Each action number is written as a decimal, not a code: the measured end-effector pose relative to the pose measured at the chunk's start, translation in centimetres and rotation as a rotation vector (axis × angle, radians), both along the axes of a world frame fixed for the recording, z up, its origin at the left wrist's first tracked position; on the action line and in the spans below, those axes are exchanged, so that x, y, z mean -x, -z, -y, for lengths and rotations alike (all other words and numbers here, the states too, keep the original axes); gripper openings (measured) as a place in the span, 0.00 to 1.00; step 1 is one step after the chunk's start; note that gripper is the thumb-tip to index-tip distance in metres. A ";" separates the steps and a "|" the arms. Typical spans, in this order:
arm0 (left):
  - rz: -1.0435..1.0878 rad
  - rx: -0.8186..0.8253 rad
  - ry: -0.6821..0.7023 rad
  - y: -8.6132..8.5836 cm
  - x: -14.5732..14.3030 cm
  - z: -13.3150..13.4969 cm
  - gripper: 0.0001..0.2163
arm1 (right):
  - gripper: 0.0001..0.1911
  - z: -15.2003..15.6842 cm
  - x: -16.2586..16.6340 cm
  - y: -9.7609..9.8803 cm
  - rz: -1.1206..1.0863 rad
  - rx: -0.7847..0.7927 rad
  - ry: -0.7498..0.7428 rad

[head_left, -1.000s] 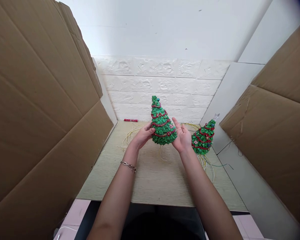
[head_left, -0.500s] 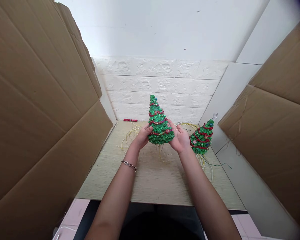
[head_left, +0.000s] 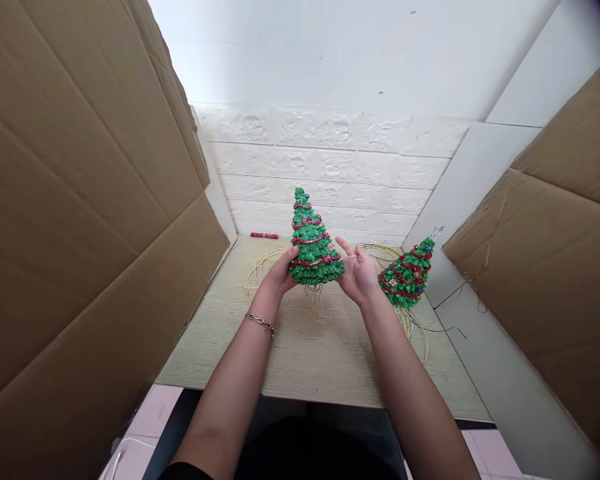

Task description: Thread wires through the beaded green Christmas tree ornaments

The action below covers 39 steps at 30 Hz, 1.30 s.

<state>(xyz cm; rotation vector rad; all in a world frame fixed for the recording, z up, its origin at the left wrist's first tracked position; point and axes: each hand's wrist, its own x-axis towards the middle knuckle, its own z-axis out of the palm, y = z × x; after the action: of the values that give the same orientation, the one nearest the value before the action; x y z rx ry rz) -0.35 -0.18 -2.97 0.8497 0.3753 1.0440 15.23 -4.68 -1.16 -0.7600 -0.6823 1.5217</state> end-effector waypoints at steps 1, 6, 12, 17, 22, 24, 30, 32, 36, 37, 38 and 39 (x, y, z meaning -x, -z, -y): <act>0.007 0.015 -0.007 0.1 0.1 -0.1 0.21 | 0.22 -0.2 -0.1 0.2 0.053 -0.015 0.083; 0.032 0.000 -0.079 -0.3 0.3 -0.2 0.21 | 0.22 -1.2 -0.4 1.1 0.279 -0.093 0.466; 0.018 -0.093 -0.216 -1.0 0.3 -0.3 0.21 | 0.25 -1.3 -0.7 1.3 0.338 -0.220 0.567; -0.111 -0.099 -0.382 -1.2 -0.1 -0.3 0.22 | 0.22 -1.1 -0.7 1.3 0.337 -0.287 0.529; -0.239 -0.141 -0.436 -1.1 -0.6 -0.3 0.25 | 0.18 -0.7 -0.8 1.1 0.351 -0.278 0.504; -0.265 -0.150 -0.459 -1.0 -0.8 -0.3 0.27 | 0.17 -0.6 -0.8 1.0 0.314 -0.271 0.482; -0.302 -0.198 -0.510 -1.0 -1.2 -0.1 0.26 | 0.16 -0.1 -0.2 -0.3 0.114 -0.193 0.382; -0.319 -0.212 -0.521 -1.1 -1.2 0.0 0.27 | 0.14 0.2 0.1 -0.7 0.098 -0.182 0.365; -0.365 -0.240 -0.557 -1.1 -1.4 0.1 0.28 | 0.11 0.4 0.5 -0.4 0.161 -0.213 0.380; -0.375 -0.250 -0.561 -1.1 -1.5 0.1 0.28 | 0.11 0.4 0.6 -0.2 0.188 -0.237 0.395; -0.388 -0.260 -0.565 -1.0 -1.5 0.1 0.29 | 0.11 0.4 0.6 0.0 0.215 -0.263 0.412; -0.403 -0.270 -0.570 -1.0 -1.6 0.1 0.29 | 0.11 0.4 0.6 0.2 0.236 -0.283 0.427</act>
<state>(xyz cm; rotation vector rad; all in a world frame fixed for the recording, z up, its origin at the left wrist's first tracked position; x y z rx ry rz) 1.25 -0.29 -2.01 1.2402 0.8661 1.4705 14.59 -5.04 -1.32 -0.8135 -0.8292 0.9335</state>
